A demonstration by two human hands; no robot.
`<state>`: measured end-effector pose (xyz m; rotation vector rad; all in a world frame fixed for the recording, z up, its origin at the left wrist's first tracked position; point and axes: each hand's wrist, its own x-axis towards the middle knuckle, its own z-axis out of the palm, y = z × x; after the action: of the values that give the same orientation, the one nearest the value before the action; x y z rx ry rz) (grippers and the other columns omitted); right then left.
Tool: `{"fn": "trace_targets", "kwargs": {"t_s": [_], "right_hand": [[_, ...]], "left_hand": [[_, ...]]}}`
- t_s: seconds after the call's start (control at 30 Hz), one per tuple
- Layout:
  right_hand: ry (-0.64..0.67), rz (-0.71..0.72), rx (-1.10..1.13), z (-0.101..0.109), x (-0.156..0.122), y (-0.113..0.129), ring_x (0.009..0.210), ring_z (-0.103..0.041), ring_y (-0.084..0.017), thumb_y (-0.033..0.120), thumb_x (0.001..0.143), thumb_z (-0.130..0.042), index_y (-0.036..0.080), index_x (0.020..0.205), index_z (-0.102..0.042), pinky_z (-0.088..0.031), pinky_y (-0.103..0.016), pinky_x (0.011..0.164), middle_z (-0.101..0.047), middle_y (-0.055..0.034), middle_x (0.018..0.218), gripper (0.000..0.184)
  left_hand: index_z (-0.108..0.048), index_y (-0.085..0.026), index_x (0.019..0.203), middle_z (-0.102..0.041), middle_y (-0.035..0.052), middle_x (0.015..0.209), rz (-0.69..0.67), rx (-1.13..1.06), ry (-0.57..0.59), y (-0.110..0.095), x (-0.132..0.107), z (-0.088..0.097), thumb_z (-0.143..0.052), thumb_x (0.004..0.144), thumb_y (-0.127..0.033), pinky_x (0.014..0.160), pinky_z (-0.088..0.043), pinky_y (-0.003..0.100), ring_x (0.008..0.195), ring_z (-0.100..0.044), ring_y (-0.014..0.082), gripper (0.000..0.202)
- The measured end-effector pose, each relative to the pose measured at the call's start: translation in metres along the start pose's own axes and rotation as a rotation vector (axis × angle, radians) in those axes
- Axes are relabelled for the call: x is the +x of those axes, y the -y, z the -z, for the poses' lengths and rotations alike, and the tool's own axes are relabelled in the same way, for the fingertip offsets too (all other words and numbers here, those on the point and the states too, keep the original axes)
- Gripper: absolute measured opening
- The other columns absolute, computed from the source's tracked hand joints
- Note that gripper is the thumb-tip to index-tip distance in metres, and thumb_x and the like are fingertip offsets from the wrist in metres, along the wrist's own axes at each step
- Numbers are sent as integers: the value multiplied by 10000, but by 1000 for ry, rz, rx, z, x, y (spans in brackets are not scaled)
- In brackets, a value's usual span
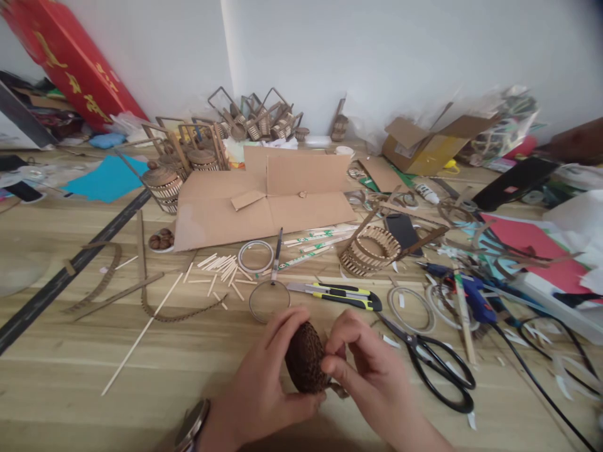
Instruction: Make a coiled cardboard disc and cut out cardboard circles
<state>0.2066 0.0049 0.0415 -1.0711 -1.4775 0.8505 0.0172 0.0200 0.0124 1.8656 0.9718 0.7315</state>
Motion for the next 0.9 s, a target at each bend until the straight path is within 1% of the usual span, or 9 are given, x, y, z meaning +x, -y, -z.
{"fn": "trace_targets", "kwargs": {"t_s": [0.17, 0.27, 0.37, 0.43, 0.57, 0.63, 0.8, 0.83, 0.9], "right_hand": [[20, 95, -96, -5, -5, -3, 606, -537, -137, 446, 936, -657, 245, 773, -593, -428, -228, 546, -564, 28, 688, 267], [54, 114, -121, -3, -5, -4, 624, -554, -140, 457, 938, -648, 245, 771, -573, -436, -227, 558, -578, 24, 699, 280], [111, 128, -169, 2, 0, -2, 648, -579, -146, 439, 930, -666, 245, 767, -587, -449, -226, 580, -608, 18, 706, 265], [143, 92, -200, 5, 4, 2, 637, -588, -144, 424, 925, -677, 238, 740, -597, -455, -223, 578, -620, 18, 696, 274], [191, -66, -258, 6, 9, 10, 583, -573, -135, 387, 903, -701, 224, 666, -596, -446, -213, 555, -621, 32, 642, 306], [159, -100, -280, 6, 11, 11, 567, -569, -133, 351, 893, -695, 226, 662, -591, -446, -211, 551, -621, 40, 623, 282], [-49, -123, -310, 5, 9, 10, 579, -615, -150, 271, 857, -643, 235, 703, -612, -483, -213, 557, -646, 29, 627, 161], [-55, -140, -316, 5, 7, 10, 591, -627, -153, 263, 851, -640, 236, 713, -627, -490, -212, 561, -658, 26, 635, 141], [-5, -198, -333, 4, 3, 11, 608, -643, -155, 247, 850, -637, 235, 731, -657, -503, -209, 576, -679, 23, 649, 122]], "left_hand": [[-386, -284, 1451, -466, 121, 1492, 32, -44, -52, -1, 0, 0, -798, 732, -234, 1149, -398, 528, 1372, -463, 355, 830], [-377, -297, 1449, -458, 113, 1506, 14, -22, -41, -1, -1, 0, -792, 725, -193, 1153, -398, 518, 1385, -454, 349, 841], [-376, -294, 1444, -456, 120, 1512, -22, 12, -18, 1, -2, 3, -792, 725, -185, 1148, -410, 511, 1390, -454, 350, 838], [-366, -288, 1449, -460, 127, 1506, -57, 43, -10, 3, -2, 5, -791, 737, -194, 1138, -427, 503, 1384, -466, 346, 835], [-308, -296, 1480, -468, 132, 1500, -148, 128, -24, 5, -2, 8, -793, 754, -201, 1117, -463, 477, 1371, -489, 329, 878], [-294, -303, 1482, -481, 130, 1491, -165, 174, -46, 6, -1, 7, -803, 744, -188, 1109, -475, 468, 1361, -503, 323, 904], [-293, -290, 1475, -508, 145, 1464, -153, 274, -130, 6, 1, 2, -777, 736, -143, 1074, -510, 476, 1331, -535, 321, 895], [-288, -280, 1476, -509, 154, 1457, -154, 298, -157, 6, 2, 1, -754, 747, -134, 1069, -511, 483, 1331, -534, 322, 878], [-277, -256, 1479, -513, 171, 1439, -162, 352, -214, 7, 3, -1, -703, 777, -128, 1064, -511, 495, 1333, -530, 324, 832]]}}
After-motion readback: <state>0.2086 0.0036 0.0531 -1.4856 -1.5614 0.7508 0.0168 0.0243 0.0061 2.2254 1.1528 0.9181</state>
